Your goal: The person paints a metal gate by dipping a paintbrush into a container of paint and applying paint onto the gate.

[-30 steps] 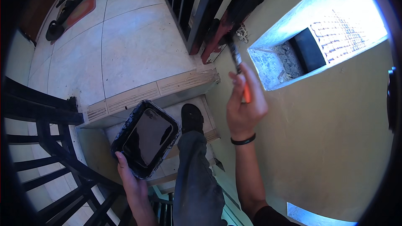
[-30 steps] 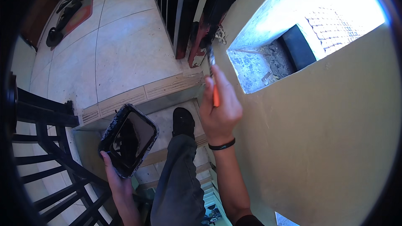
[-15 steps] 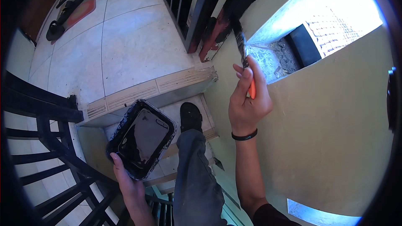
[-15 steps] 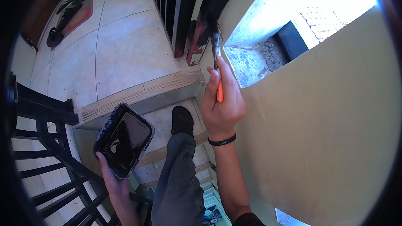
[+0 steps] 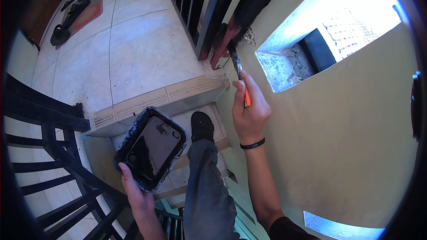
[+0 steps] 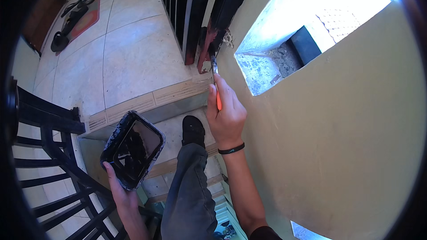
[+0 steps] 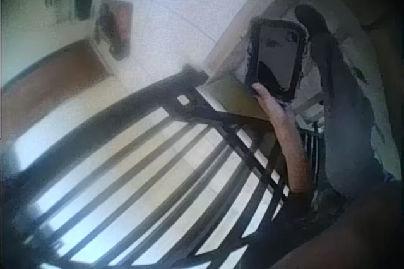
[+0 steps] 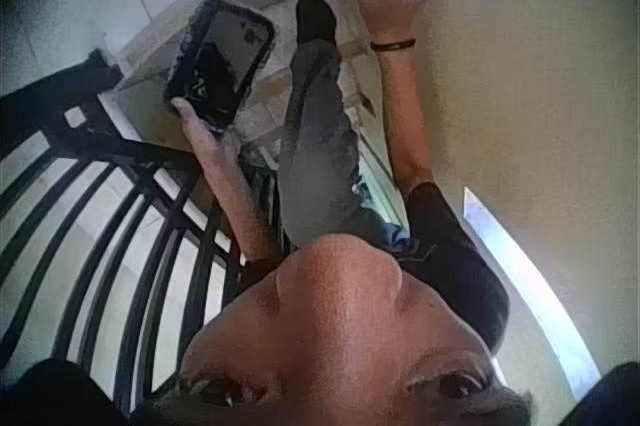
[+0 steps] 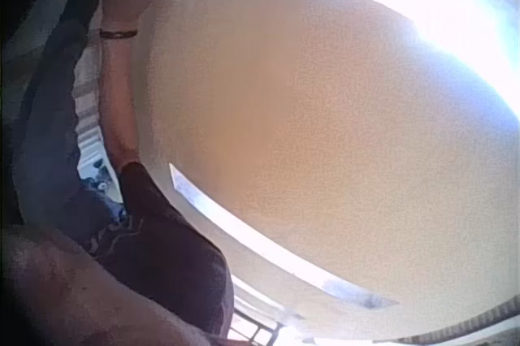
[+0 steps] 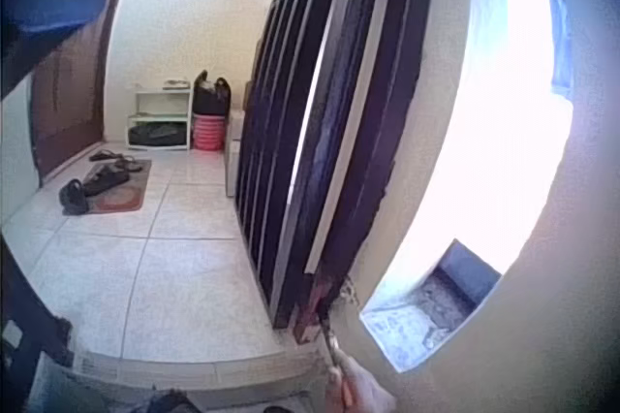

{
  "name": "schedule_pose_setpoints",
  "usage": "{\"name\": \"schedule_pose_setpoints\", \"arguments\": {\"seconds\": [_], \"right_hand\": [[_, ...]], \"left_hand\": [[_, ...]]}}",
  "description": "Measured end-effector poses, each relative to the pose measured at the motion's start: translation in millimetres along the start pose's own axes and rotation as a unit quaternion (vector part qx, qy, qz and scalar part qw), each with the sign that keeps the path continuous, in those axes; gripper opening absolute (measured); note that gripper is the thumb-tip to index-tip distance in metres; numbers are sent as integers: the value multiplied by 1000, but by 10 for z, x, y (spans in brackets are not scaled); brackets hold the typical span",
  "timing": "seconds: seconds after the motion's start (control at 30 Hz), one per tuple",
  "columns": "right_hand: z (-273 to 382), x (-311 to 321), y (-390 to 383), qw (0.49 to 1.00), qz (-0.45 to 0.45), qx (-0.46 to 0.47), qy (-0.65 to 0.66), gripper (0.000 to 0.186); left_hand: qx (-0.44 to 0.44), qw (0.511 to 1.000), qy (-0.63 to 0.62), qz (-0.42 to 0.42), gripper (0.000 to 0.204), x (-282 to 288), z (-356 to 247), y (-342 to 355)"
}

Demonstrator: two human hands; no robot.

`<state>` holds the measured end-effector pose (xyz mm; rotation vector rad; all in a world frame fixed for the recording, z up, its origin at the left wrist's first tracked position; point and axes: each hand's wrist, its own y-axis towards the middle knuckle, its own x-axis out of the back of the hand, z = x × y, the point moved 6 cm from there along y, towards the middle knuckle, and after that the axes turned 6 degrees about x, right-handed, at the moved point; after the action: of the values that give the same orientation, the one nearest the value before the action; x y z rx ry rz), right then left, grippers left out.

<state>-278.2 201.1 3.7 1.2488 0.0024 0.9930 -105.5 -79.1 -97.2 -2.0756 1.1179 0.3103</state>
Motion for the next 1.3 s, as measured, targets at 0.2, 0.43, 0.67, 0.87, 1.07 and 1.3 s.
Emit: {"name": "schedule_pose_setpoints", "arguments": {"seconds": [0.2,0.43,0.67,0.87,1.07,1.3], "right_hand": [[208,395,598,987,-141,63,40,26],[46,142,136,998,-10,57,4,31],[200,303,454,999,-16,49,6,29],[6,96,97,998,-40,54,16,28],[25,226,136,998,-60,-12,32,27],[27,225,162,996,-75,-41,38,26]], "left_hand": [[-5,1000,0,-22,65,-20,-58,-40],[-20,999,-29,6,64,-71,-131,-153],[-14,999,-33,-15,63,8,-166,-228],[-25,999,-36,-15,65,25,-124,-268],[-18,999,-26,-4,67,49,-117,-289],[-21,999,-29,-19,67,43,-82,-290]]}}
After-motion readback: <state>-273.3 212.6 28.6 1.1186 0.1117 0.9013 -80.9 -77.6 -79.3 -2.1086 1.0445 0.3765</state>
